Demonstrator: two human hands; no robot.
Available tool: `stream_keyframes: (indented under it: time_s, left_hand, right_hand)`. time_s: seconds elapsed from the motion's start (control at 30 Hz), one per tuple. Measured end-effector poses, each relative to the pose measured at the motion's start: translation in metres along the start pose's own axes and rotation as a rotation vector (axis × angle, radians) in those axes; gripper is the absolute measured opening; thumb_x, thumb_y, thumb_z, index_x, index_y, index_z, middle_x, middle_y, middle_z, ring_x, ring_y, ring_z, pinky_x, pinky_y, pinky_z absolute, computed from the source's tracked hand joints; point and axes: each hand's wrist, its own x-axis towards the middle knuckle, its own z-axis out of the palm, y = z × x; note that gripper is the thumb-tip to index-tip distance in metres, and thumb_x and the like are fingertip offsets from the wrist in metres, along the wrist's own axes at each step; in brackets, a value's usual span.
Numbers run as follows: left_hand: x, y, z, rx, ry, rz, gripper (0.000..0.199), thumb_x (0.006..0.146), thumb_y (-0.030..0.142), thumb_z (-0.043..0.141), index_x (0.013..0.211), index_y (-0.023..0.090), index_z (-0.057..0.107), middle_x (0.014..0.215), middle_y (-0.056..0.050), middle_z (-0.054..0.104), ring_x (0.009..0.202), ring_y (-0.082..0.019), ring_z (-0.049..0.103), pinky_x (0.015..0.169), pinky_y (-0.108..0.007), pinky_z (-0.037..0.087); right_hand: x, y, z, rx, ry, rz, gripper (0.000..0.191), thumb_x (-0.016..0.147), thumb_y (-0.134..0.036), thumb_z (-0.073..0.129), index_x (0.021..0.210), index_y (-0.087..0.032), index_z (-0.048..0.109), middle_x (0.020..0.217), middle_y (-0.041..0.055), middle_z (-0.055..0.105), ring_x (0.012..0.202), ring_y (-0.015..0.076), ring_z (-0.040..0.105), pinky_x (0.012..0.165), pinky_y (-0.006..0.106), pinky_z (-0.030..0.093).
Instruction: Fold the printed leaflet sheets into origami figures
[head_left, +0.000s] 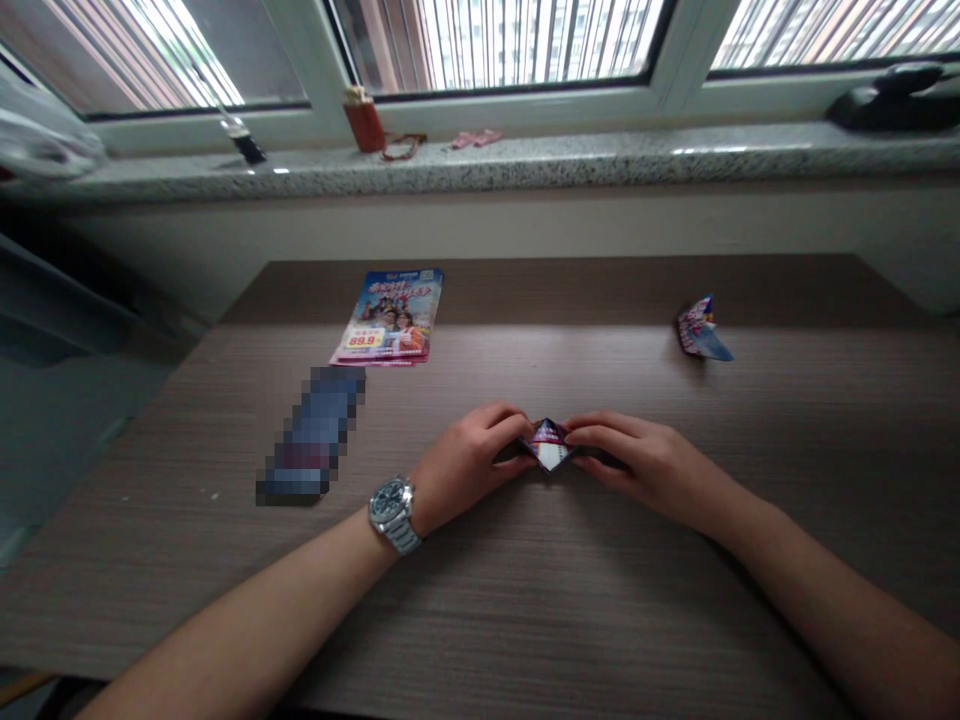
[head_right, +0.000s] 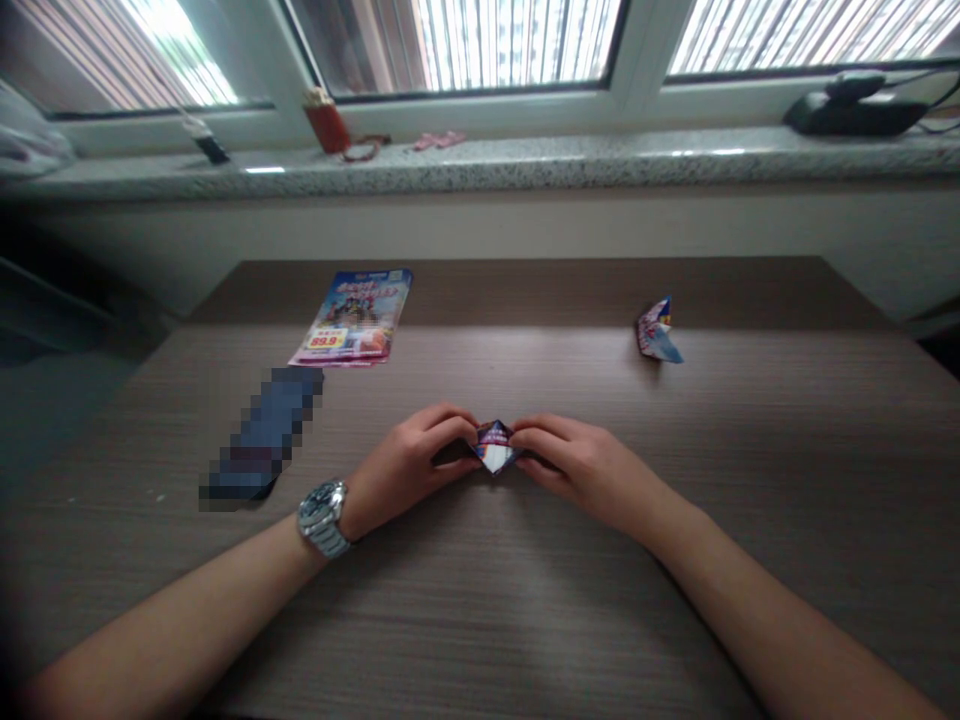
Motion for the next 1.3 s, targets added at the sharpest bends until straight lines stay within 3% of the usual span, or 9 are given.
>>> stream_keyframes:
  time_s: [0.2,0.4,0.7,1.07,1.3]
  left_hand:
    - [0.001,0.001,0.001,0.062,-0.010,0.043,0.014,0.094,0.029,0.066,0.104,0.020,0.063,0.115,-0.007,0.066,0.104,-0.021,0.063,0.091,-0.033,0.051]
    - [-0.001,0.001,-0.002,0.064,-0.017,0.031,0.016,0.091,0.030,0.070,0.094,0.019,0.058,0.115,-0.007,0.068,0.105,-0.022,0.064,0.090,-0.033,0.051]
    - [-0.001,0.001,-0.002,0.053,0.026,-0.066,0.019,0.090,0.030,0.072,0.101,0.018,0.062,0.093,-0.002,0.068,0.083,-0.017,0.064,0.074,-0.027,0.048]
    - [-0.002,0.009,-0.011,-0.121,0.142,-0.115,0.022,0.086,0.026,0.075,0.082,0.017,0.055,0.092,-0.003,0.072,0.080,-0.015,0.067,0.072,-0.024,0.049]
    - [-0.002,0.009,-0.008,-0.054,0.163,-0.036,0.017,0.086,0.020,0.073,0.083,0.017,0.057,0.093,-0.004,0.072,0.081,-0.015,0.066,0.072,-0.025,0.050]
  right_hand:
    - [0.002,-0.002,0.002,-0.105,-0.014,0.002,0.016,0.098,-0.026,0.058,0.112,-0.024,0.065,0.122,0.0104,0.070,0.106,0.0250,0.068,0.090,0.037,0.055]
    - [-0.002,0.004,0.004,-0.087,0.021,0.007,0.005,0.098,-0.025,0.058,0.100,-0.022,0.061,0.117,0.0113,0.072,0.102,0.0238,0.070,0.084,0.034,0.056]
    - [-0.004,0.007,0.005,0.067,0.108,0.081,0.006,0.093,-0.022,0.066,0.094,-0.023,0.060,0.113,0.0070,0.076,0.097,0.0213,0.073,0.082,0.031,0.057]
    - [-0.003,0.002,0.004,0.366,0.206,0.300,0.013,0.088,-0.028,0.071,0.081,-0.022,0.061,0.106,0.0068,0.078,0.091,0.0204,0.075,0.074,0.028,0.061]
    - [-0.001,-0.003,0.006,0.315,0.205,0.202,0.005,0.089,-0.022,0.069,0.090,-0.022,0.064,0.102,0.0061,0.076,0.092,0.0190,0.073,0.079,0.029,0.060]
